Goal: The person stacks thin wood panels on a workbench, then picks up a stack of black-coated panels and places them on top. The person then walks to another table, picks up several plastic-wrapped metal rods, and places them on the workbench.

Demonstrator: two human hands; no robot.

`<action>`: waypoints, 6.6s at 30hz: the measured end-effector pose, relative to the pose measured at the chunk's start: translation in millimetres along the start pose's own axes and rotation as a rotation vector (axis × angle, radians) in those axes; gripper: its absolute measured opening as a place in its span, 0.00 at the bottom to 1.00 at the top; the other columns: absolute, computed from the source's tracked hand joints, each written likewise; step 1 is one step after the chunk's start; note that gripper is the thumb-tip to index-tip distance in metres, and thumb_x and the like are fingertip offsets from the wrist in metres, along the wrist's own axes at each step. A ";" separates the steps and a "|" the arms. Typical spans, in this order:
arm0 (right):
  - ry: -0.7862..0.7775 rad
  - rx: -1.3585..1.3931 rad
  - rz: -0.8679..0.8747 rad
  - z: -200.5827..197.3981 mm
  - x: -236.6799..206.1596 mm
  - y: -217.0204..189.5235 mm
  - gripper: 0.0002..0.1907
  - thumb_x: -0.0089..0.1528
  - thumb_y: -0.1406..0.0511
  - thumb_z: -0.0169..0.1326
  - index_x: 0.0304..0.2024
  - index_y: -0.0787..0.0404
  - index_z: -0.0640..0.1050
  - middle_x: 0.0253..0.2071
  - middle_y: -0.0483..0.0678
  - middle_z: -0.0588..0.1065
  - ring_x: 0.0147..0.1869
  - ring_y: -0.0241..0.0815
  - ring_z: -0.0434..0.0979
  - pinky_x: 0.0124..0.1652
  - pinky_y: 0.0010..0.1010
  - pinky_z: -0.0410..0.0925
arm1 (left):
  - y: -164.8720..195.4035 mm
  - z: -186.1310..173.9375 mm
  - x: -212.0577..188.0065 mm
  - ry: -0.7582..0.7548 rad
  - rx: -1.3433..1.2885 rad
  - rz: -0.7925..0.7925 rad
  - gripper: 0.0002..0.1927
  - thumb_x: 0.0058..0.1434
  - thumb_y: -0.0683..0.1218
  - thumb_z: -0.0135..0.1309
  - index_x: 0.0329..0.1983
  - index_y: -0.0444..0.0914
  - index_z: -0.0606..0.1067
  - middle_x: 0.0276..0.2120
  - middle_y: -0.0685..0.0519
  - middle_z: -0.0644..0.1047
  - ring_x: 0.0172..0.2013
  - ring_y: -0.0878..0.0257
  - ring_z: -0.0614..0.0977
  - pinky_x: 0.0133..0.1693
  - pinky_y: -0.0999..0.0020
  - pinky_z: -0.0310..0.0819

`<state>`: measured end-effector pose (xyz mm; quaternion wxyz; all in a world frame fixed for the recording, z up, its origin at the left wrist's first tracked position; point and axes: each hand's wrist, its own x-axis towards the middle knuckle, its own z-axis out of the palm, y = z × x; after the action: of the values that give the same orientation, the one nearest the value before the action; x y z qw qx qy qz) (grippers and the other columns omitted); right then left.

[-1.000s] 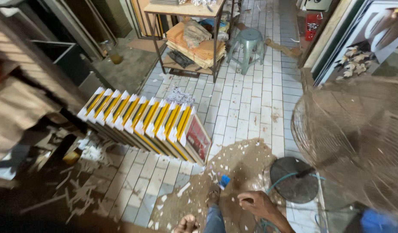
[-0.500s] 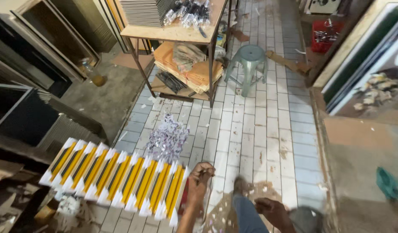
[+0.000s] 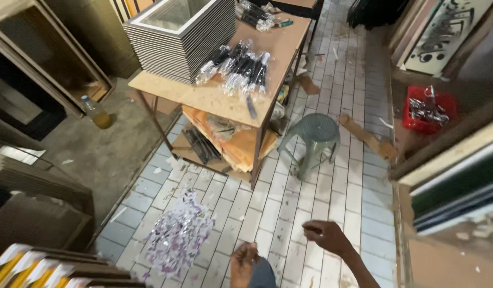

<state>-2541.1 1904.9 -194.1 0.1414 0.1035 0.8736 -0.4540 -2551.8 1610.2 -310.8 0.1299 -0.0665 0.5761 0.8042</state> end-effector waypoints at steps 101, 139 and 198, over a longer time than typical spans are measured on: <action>-1.424 0.329 0.043 -308.8 1040.6 -258.0 0.26 0.52 0.70 0.60 0.49 0.78 0.69 0.34 0.52 0.74 0.31 0.42 0.77 0.33 0.35 0.75 | 181.6 264.7 765.8 1.003 -0.894 0.744 0.21 0.62 0.45 0.63 0.56 0.31 0.74 0.47 0.47 0.79 0.49 0.54 0.79 0.55 0.59 0.73; -1.536 -0.507 -0.874 -217.5 943.4 -306.8 0.38 0.59 0.46 0.61 0.67 0.54 0.70 0.63 0.51 0.76 0.64 0.52 0.80 0.61 0.47 0.74 | 153.6 273.5 749.6 0.520 -1.446 0.568 0.41 0.49 0.60 0.65 0.61 0.36 0.69 0.53 0.42 0.79 0.49 0.48 0.84 0.50 0.51 0.83; -1.401 -0.681 -0.782 -96.2 1087.7 -406.2 0.36 0.53 0.51 0.57 0.61 0.57 0.69 0.54 0.48 0.70 0.53 0.46 0.71 0.51 0.37 0.66 | 179.7 202.2 892.9 0.737 -1.418 0.743 0.33 0.54 0.51 0.67 0.61 0.35 0.71 0.51 0.47 0.79 0.52 0.53 0.80 0.59 0.55 0.74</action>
<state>-3702.3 1811.0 -202.1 0.5035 -0.5550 0.6465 -0.1432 -3449.4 1864.9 -310.4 -0.4062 -0.1948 -0.0694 0.8901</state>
